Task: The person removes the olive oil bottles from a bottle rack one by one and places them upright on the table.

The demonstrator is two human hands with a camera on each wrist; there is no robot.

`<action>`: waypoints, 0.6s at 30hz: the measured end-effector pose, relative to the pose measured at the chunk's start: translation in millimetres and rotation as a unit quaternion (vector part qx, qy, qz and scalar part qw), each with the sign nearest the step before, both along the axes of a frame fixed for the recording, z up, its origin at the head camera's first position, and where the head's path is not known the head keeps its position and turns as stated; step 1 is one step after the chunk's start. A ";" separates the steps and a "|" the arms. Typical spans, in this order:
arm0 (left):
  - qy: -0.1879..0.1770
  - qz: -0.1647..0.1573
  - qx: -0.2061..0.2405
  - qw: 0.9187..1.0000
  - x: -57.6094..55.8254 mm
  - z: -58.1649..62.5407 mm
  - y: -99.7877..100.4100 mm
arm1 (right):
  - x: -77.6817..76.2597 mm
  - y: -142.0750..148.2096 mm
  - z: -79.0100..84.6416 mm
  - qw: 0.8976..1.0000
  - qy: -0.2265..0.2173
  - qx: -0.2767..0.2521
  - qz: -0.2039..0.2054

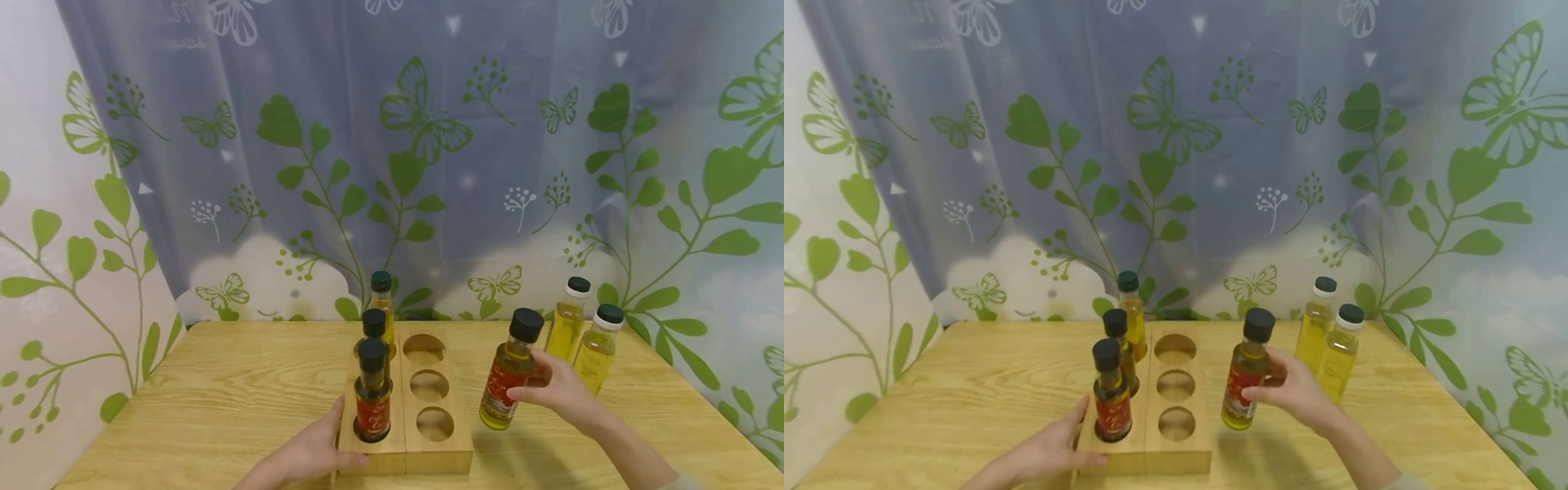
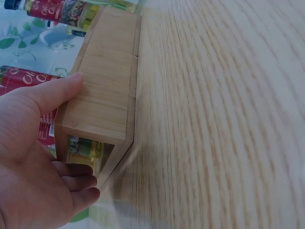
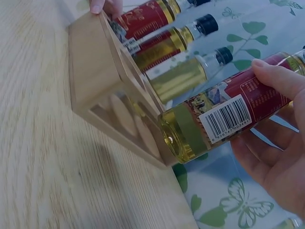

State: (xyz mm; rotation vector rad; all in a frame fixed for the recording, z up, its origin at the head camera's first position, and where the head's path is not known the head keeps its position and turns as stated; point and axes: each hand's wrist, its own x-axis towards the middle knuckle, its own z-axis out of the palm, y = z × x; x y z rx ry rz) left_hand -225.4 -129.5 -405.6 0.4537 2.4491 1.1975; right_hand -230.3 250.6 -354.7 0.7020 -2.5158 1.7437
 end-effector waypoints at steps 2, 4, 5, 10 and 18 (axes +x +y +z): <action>0.002 -0.001 -0.001 1.000 0.2 -0.2 0.2 | 1.3 5.7 -0.4 1.000 0.001 0.000 -0.002; 0.005 -0.002 0.000 1.000 0.4 -0.3 0.2 | 2.7 11.9 -0.6 1.000 0.002 0.003 -0.003; 0.006 -0.003 -0.001 1.000 0.6 -0.2 0.2 | 3.3 14.9 -0.8 1.000 0.002 0.003 -0.004; 0.010 -0.004 -0.004 1.000 1.8 0.6 0.0 | 6.7 28.5 -1.7 1.000 -0.010 0.005 -0.017; 0.019 -0.004 0.002 1.000 3.2 0.7 -1.3 | 12.6 50.0 -5.8 0.998 -0.018 0.026 -0.052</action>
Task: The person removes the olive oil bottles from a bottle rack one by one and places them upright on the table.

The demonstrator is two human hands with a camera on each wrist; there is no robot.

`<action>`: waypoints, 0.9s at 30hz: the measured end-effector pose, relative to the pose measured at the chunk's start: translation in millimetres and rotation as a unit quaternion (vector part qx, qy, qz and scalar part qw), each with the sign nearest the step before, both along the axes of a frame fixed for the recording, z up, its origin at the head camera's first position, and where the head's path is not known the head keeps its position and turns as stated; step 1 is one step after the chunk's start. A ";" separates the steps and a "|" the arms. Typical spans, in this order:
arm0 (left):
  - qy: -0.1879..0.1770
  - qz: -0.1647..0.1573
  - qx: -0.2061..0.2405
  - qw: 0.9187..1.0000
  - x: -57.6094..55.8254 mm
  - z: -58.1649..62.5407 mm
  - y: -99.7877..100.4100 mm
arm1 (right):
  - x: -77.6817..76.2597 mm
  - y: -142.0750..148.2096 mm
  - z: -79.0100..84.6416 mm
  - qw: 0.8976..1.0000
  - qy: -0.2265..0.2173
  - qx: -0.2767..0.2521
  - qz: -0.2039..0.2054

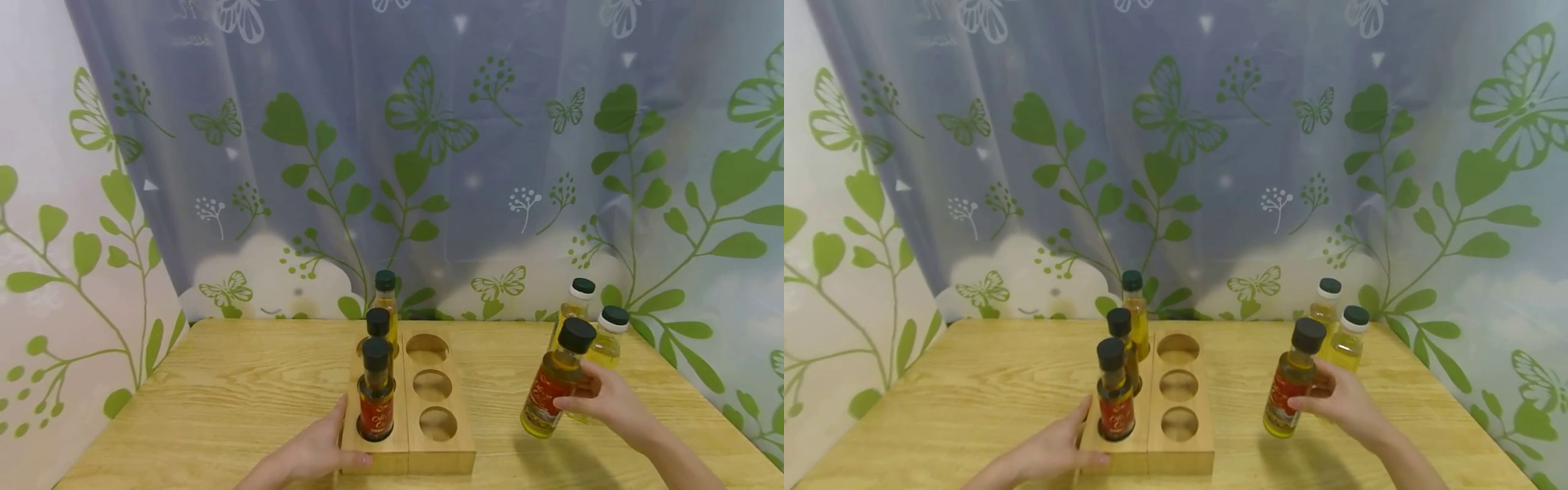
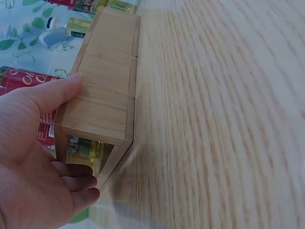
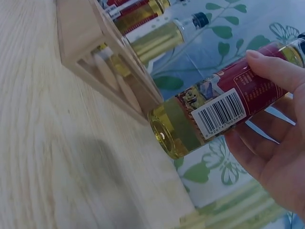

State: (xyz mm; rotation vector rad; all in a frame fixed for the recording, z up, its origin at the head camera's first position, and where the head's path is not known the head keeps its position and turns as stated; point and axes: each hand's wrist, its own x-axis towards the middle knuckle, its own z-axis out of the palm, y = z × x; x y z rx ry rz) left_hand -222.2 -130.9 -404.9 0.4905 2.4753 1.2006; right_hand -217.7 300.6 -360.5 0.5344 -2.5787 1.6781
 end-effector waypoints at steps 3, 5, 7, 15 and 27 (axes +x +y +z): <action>0.003 0.000 -0.001 1.000 0.1 0.3 0.6 | 2.0 10.6 -5.4 1.000 -0.003 -0.002 0.015; 0.001 0.001 -0.002 1.000 0.1 0.3 1.0 | 2.9 18.0 -9.8 1.000 -0.006 -0.003 0.022; 0.000 0.000 -0.004 1.000 0.5 0.5 1.4 | 4.2 25.1 -13.2 1.000 -0.017 -0.002 0.021; 0.000 0.003 -0.013 1.000 0.4 0.9 0.4 | 9.6 48.5 -17.9 0.998 -0.047 0.021 -0.023; 0.006 0.001 -0.012 1.000 -0.3 1.1 2.3 | 12.2 84.7 -22.7 0.993 -0.106 0.027 -0.033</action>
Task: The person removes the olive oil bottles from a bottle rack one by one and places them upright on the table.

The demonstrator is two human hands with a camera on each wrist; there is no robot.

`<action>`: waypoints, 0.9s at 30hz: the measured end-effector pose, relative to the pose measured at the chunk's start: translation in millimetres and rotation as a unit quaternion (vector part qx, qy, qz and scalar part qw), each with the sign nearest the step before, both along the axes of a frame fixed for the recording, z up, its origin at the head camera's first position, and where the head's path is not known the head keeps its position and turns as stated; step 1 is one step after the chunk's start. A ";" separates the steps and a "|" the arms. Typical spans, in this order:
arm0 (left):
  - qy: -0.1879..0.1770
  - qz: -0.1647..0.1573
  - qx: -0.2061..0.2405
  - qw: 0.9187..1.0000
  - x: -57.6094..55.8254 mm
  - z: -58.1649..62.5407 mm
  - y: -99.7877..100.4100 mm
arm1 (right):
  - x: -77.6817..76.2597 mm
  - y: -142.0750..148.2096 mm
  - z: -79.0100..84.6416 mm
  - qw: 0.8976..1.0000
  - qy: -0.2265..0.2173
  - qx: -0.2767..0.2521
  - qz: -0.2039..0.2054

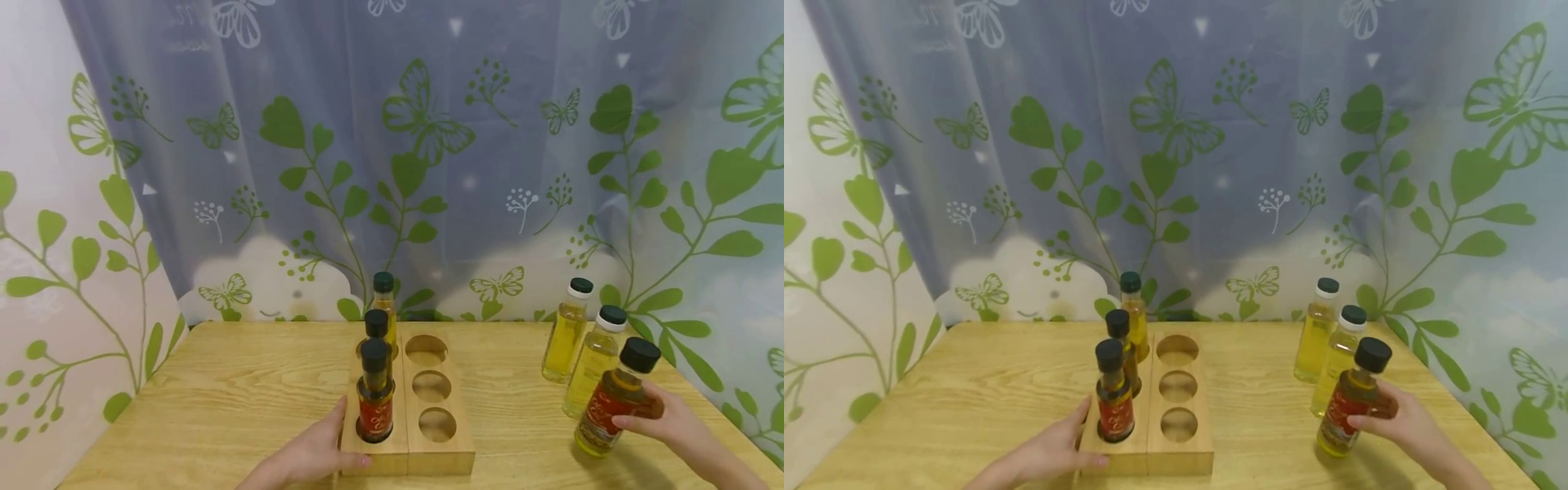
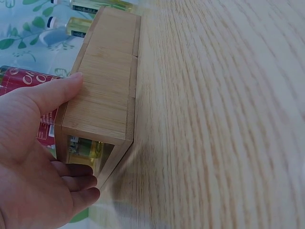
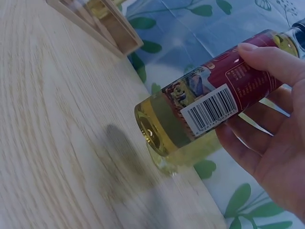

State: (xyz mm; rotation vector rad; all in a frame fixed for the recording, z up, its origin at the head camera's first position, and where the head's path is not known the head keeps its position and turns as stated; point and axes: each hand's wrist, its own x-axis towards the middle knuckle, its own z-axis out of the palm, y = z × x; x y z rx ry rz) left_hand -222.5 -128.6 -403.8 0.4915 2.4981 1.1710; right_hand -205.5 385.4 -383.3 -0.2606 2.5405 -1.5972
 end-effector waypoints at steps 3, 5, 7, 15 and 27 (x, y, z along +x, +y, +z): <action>-0.004 -0.001 0.003 1.000 -0.5 0.0 0.3 | 1.5 5.3 0.3 0.999 -0.016 0.041 -0.024; -0.006 -0.001 0.001 1.000 -0.6 0.2 0.3 | 2.3 7.9 0.6 0.997 -0.022 0.062 -0.033; -0.009 0.000 -0.001 1.000 -0.8 0.1 0.0 | 2.7 10.3 1.2 0.996 -0.032 0.072 -0.037; -0.012 0.000 0.001 1.000 -1.8 -0.7 -1.6 | 1.1 22.2 -0.8 0.997 -0.034 0.067 -0.016; -0.012 0.001 -0.001 1.000 -1.1 -0.9 -1.9 | -0.1 30.2 -9.7 0.997 -0.043 0.065 0.002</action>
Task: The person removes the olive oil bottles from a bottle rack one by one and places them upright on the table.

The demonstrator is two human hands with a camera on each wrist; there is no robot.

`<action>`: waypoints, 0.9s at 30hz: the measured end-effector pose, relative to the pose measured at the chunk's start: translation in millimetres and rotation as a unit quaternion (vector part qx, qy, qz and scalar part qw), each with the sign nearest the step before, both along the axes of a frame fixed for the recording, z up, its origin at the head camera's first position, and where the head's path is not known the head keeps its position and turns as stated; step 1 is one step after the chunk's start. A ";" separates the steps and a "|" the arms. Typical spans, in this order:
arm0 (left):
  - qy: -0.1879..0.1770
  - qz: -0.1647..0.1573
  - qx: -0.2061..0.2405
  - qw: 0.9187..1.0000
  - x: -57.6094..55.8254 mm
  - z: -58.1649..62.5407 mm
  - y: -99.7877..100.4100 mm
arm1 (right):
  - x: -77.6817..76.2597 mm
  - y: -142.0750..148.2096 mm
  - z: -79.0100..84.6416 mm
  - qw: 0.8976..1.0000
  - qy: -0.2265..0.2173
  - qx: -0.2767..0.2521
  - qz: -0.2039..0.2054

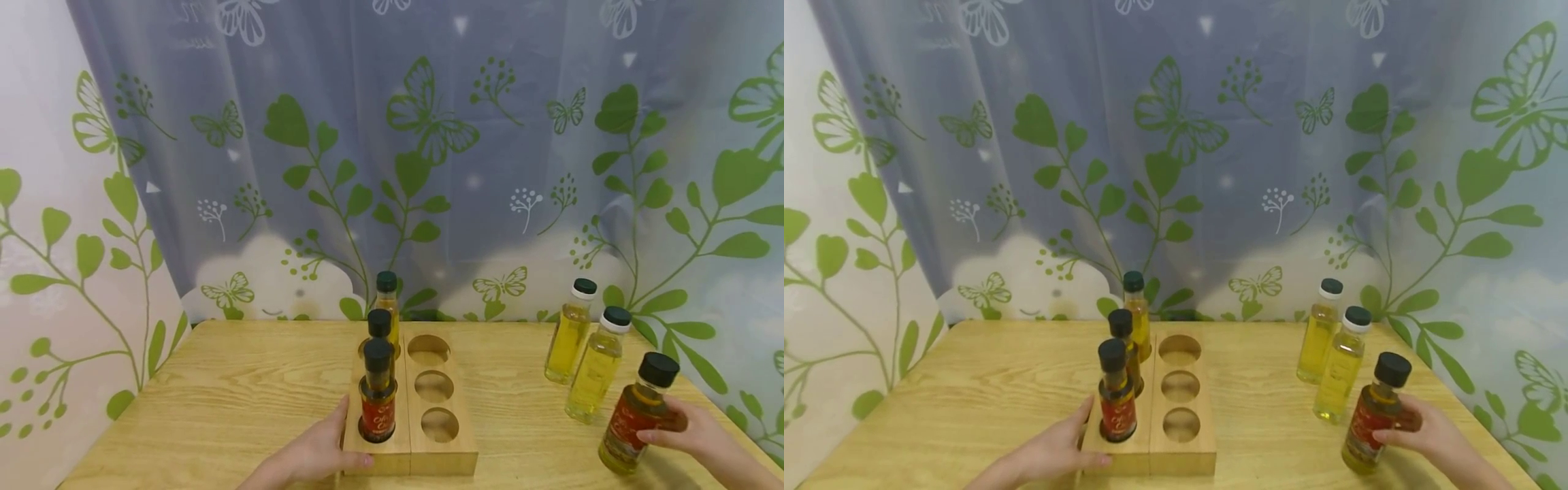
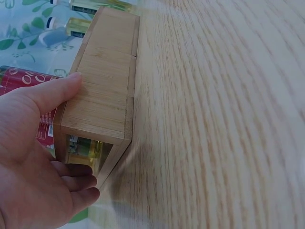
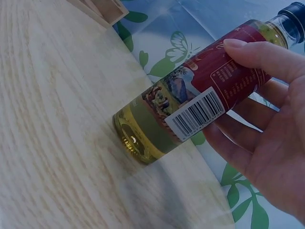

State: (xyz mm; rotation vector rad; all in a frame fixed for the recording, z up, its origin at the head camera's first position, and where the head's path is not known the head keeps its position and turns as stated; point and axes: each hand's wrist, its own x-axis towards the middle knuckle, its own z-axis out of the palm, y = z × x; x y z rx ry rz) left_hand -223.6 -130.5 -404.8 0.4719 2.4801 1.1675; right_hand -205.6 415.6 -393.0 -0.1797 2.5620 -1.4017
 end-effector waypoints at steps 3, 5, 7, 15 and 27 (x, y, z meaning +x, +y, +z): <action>-0.001 0.000 -0.002 1.000 0.2 0.4 0.5 | 0.3 0.9 -1.9 1.000 -0.008 -0.005 0.001; -0.002 0.001 -0.002 1.000 0.5 0.7 0.7 | -0.3 2.4 -3.0 1.000 -0.009 -0.017 0.006; -0.003 0.002 0.000 1.000 0.8 0.9 0.6 | -1.0 5.0 -4.0 0.999 -0.012 -0.033 0.017; -0.006 0.005 0.004 1.000 1.2 2.2 0.9 | -0.8 6.8 -4.3 0.996 -0.009 -0.075 0.048; -0.008 -0.001 -0.002 1.000 0.1 1.0 1.2 | 13.1 16.4 -5.8 1.000 0.003 -0.024 -0.019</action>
